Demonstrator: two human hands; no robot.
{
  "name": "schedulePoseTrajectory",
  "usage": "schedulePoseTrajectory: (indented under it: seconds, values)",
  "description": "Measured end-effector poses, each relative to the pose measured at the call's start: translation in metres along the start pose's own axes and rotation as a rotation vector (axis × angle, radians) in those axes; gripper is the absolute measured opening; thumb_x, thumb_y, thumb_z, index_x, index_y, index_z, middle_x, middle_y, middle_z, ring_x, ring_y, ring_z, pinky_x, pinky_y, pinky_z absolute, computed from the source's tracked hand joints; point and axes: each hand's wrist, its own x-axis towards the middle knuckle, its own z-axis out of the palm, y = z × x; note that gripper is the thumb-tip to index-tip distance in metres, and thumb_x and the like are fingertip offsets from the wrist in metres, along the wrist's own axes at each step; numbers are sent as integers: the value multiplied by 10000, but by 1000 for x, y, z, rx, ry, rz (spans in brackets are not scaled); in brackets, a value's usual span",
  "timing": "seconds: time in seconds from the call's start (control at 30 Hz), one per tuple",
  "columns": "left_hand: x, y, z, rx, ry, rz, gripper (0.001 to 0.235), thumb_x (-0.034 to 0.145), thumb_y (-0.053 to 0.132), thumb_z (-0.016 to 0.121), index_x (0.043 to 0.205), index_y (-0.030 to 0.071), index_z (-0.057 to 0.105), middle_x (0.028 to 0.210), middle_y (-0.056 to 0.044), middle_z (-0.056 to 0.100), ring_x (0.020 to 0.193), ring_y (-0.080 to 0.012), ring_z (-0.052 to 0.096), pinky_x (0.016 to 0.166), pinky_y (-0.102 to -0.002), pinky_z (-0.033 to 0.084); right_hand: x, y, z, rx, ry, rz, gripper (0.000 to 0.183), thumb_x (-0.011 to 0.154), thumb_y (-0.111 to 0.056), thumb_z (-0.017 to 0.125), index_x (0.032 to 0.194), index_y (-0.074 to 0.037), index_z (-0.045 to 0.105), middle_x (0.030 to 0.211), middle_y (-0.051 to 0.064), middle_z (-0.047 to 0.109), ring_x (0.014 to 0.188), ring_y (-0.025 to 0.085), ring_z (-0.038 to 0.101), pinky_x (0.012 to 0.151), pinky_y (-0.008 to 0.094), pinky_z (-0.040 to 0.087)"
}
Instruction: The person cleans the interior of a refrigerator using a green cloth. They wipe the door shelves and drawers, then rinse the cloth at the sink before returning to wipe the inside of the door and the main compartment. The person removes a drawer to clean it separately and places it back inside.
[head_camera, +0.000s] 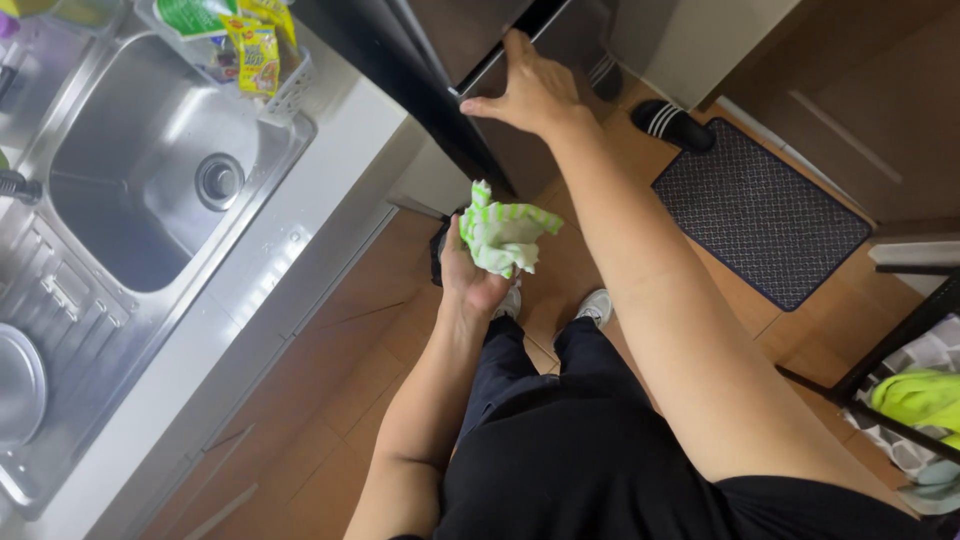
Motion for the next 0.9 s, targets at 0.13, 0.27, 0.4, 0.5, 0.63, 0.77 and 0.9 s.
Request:
schedulePoseTrajectory:
  seconds: [0.13,0.27,0.4,0.5,0.63,0.77,0.9]
  values:
    - [7,-4,0,-95,134,179,511,1042,483,512,1323,67,606,1304,-126,662,1218,-318,612,1100,-473,462,-1,0,-2,29,56,-60,1293,728,-903,711,1459,111,380,1383,326,564,901,395,745,637,424,626]
    - [23,0,-8,-150,101,217,481,1063,381,562,1356,1,601,1342,-156,670,1258,-306,626,1132,-472,473,-7,-5,-16,61,11,-36,1233,779,-916,648,1439,101,426,1355,310,596,888,383,750,616,419,619]
    - [38,7,11,-45,18,151,426,1034,351,569,1339,56,605,1323,-131,649,1228,-328,607,1118,-499,457,-8,1,-11,66,125,-65,977,936,-831,561,1353,51,525,1203,262,684,811,360,749,563,416,589]
    - [48,7,24,-4,71,102,462,993,364,555,1329,51,610,1318,-145,652,1209,-346,600,1088,-509,447,-33,16,-20,98,218,-48,750,1039,-730,523,1243,-11,587,1089,195,735,773,338,741,561,418,572]
    - [63,3,33,22,56,131,458,902,370,514,1252,94,619,1238,-131,657,1145,-372,606,1028,-554,445,-107,51,-55,239,308,91,497,1044,-568,534,1145,-101,672,781,76,727,651,269,725,548,400,548]
    - [99,-16,19,-43,215,165,482,998,361,532,1315,2,587,1251,-153,640,1149,-319,607,1030,-452,462,-175,115,-109,233,98,242,417,1104,-490,510,1131,-110,681,880,100,722,762,275,719,651,399,552]
    - [138,-61,22,221,193,6,429,965,246,588,1320,6,559,1255,-136,625,1158,-293,596,1056,-452,488,-230,145,-172,81,111,381,358,1156,-403,576,1332,-107,676,1160,161,705,984,342,707,859,478,563]
